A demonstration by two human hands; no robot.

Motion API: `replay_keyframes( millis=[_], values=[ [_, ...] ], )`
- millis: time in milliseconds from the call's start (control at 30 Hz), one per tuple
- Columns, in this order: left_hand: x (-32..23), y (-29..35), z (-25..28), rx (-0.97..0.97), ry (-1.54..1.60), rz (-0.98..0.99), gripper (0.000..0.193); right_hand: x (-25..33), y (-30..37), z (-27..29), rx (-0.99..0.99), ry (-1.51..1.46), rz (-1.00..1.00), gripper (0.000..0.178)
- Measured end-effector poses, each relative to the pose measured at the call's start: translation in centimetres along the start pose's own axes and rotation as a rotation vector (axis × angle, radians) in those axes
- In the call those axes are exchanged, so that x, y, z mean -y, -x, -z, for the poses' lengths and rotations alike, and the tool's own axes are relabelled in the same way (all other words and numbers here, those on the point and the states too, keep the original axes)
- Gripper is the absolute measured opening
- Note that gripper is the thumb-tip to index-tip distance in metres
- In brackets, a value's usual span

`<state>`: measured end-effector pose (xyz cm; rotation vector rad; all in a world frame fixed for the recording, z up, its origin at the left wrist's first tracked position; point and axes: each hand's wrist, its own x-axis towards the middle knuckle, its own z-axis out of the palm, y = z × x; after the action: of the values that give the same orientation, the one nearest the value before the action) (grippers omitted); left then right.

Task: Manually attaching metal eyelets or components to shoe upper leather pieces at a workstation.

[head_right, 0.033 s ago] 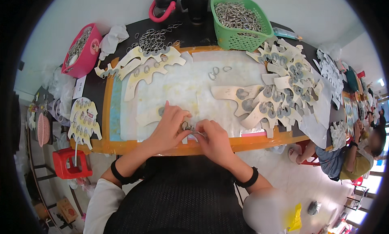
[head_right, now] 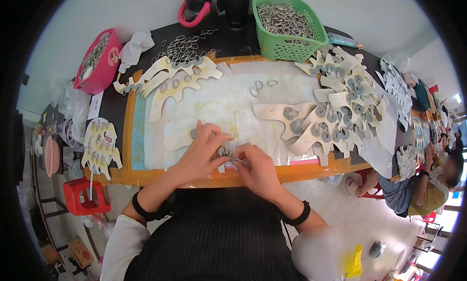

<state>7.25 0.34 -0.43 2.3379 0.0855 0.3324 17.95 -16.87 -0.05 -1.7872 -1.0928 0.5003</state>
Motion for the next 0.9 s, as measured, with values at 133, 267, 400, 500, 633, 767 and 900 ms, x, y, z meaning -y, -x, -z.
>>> replay_keyframes(
  millis=[133, 267, 400, 500, 633, 767, 900],
  values=[
    [0.5, -1.2, 2.6, 0.161, 0.098, -0.097, 0.015, 0.9, -1.0, 1.1, -0.027, -0.217, -0.034, 0.017],
    [-1.0, -1.6, 4.6, 0.286, 0.473, 0.000, 0.018, 2.3, -2.1, 3.1, 0.166, -0.164, 0.091, 0.007],
    [-1.9, -0.7, 4.9, 0.203, 0.813, -0.118, 0.018, 3.7, -2.7, 3.0, 0.254, -0.612, 0.006, 0.012],
    [-2.8, 0.1, 4.7, 0.095, 1.066, -0.033, 0.018, 3.0, -2.6, 1.2, 0.284, -0.980, -0.143, 0.019],
    [-1.7, 0.5, 5.4, 0.028, 0.969, 0.119, 0.018, 2.4, -3.8, 0.8, 0.321, -0.992, -0.058, 0.022],
    [-1.3, 0.9, 6.2, -0.001, 0.939, 0.141, 0.016, 3.6, -4.6, 1.1, 0.378, -0.645, -0.095, 0.020],
    [-1.8, 1.0, 5.2, -0.033, 1.048, -0.018, 0.016, 2.3, -4.9, 0.8, 0.496, -0.826, 0.009, 0.018]
  ],
)
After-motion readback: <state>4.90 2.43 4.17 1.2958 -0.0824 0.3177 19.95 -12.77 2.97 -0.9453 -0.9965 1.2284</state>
